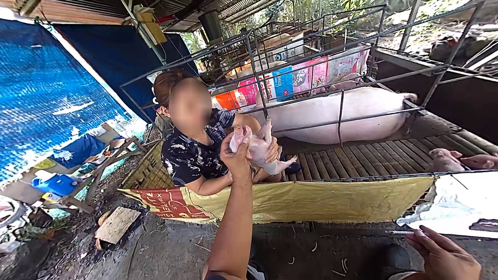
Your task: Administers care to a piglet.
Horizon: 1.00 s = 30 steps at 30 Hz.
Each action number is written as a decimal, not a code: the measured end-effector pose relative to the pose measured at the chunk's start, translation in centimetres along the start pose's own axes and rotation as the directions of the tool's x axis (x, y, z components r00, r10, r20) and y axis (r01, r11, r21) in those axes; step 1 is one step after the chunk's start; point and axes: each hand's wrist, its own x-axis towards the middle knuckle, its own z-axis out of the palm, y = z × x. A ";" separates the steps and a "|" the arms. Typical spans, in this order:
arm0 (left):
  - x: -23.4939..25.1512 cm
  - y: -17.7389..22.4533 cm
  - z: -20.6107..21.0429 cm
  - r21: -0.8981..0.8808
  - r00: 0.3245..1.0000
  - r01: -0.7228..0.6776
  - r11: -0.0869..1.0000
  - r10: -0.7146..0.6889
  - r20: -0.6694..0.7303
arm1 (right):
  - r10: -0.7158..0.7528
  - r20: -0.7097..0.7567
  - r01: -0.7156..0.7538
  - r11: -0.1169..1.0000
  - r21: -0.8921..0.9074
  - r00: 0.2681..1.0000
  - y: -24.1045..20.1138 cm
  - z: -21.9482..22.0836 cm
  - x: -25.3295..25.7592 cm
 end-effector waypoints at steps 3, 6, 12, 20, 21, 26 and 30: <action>0.0 0.0 0.2 -0.005 1.000 0.013 1.000 -0.013 0.001 | 0.002 -0.007 -0.002 1.000 -0.008 1.000 0.1 0.0 0.0; 0.2 -0.1 0.2 -0.005 1.000 0.004 1.000 -0.004 0.008 | 0.001 -0.003 -0.001 1.000 -0.007 1.000 0.2 0.1 0.1; 0.3 -0.2 0.3 -0.026 1.000 0.005 1.000 -0.005 0.010 | 0.023 -0.008 -0.023 1.000 -0.002 1.000 0.2 0.1 0.1; 0.5 -0.3 0.8 -0.036 1.000 -0.005 0.999 0.005 0.015 | 0.028 -0.009 -0.028 1.000 0.000 1.000 0.0 0.0 0.0; 0.5 -0.3 0.8 -0.039 1.000 -0.006 0.999 0.006 0.017 | 0.027 -0.006 -0.027 1.000 0.003 1.000 0.1 0.0 0.0; 0.6 -0.1 1.3 -0.029 1.000 0.006 1.000 -0.006 0.011 | 0.021 -0.006 -0.021 1.000 0.008 1.000 0.2 0.0 0.1; 0.8 -0.4 1.4 -0.019 1.000 0.003 1.000 -0.003 0.023 | 0.025 -0.006 -0.025 1.000 0.001 1.000 0.0 0.1 0.0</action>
